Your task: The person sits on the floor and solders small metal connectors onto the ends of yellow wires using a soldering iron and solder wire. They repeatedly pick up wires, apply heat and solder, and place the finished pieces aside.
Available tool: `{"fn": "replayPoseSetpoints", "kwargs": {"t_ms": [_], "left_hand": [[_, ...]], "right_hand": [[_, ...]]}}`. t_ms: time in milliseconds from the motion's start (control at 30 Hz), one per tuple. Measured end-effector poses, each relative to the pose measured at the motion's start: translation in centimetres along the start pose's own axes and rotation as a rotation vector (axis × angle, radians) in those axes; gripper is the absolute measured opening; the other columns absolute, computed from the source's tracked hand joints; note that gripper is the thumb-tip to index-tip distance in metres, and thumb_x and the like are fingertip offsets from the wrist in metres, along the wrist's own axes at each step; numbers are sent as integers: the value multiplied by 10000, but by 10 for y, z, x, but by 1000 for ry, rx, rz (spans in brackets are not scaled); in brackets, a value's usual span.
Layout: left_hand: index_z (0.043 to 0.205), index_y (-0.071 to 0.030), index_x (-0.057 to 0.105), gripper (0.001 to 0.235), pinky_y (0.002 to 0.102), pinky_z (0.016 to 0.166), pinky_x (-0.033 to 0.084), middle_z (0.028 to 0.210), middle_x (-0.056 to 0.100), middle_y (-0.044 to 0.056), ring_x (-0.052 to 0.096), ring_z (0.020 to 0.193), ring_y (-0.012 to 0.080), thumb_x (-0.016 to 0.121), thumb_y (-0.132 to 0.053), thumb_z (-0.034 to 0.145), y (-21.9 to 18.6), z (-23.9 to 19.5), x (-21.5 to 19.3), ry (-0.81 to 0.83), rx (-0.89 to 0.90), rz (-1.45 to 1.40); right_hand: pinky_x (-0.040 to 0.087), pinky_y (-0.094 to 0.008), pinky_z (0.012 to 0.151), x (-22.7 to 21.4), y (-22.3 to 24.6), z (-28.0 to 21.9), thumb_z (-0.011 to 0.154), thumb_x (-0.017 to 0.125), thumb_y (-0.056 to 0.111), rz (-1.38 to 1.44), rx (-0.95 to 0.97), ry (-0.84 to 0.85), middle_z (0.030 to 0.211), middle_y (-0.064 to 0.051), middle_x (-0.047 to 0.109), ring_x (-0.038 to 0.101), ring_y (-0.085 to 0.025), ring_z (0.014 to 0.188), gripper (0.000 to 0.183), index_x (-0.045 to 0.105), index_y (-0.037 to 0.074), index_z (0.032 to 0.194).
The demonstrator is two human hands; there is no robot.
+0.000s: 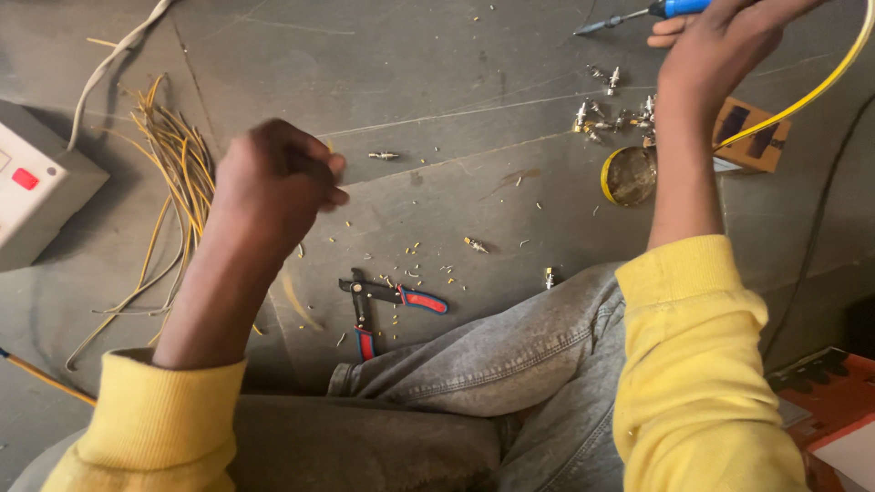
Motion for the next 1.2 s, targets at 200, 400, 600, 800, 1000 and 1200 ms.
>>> {"fn": "replayPoseSetpoints", "kwargs": {"t_ms": [200,400,600,800,1000,1200], "left_hand": [[931,8,677,115,273,602,629,832,752,82,763,712,130,759,-25,857,5,20,-8,-97,135,56],[866,-27,682,64,292,530,590,699,724,75,757,613,129,672,36,863,35,54,2,-88,164,85],[836,-3,695,103,297,493,599,687,718,80,770,588,164,616,33,892,53,64,22,-16,303,55],[875,-5,682,113,360,567,599,721,723,153,753,581,263,583,14,924,75,79,38,-62,503,144],[846,7,666,88,487,698,536,853,698,220,670,839,437,745,-2,809,102,95,49,-171,628,278],[857,-4,664,160,476,702,528,861,705,204,681,843,410,801,-77,817,112,100,56,-146,632,307]], "right_hand": [[648,-348,553,-14,-23,14,1146,389,207,-190,-163,-169,1038,-221,790,787,-243,566,533,88,-2,1533],[656,-423,623,3,-25,12,1162,430,281,233,104,-64,783,-233,752,770,-315,642,412,586,-95,1097],[557,-395,567,64,84,-59,1202,439,274,287,-44,132,758,-206,626,682,-310,592,370,478,-68,1066],[467,-358,510,121,158,-107,1230,439,260,241,-82,332,759,-196,533,604,-303,530,365,369,-55,1059],[423,-313,482,131,145,-122,1216,413,297,184,-46,451,873,-234,643,575,-268,551,415,411,-85,1053],[393,-347,516,123,112,-118,1227,410,311,203,4,422,729,-169,493,527,-265,527,512,382,-68,884]]}}
Point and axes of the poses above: each hand's wrist, its own z-axis towards the middle knuckle, its own x-axis out of the palm, y = z × x, the point moved 4 cm from there along z, towards the middle knuckle
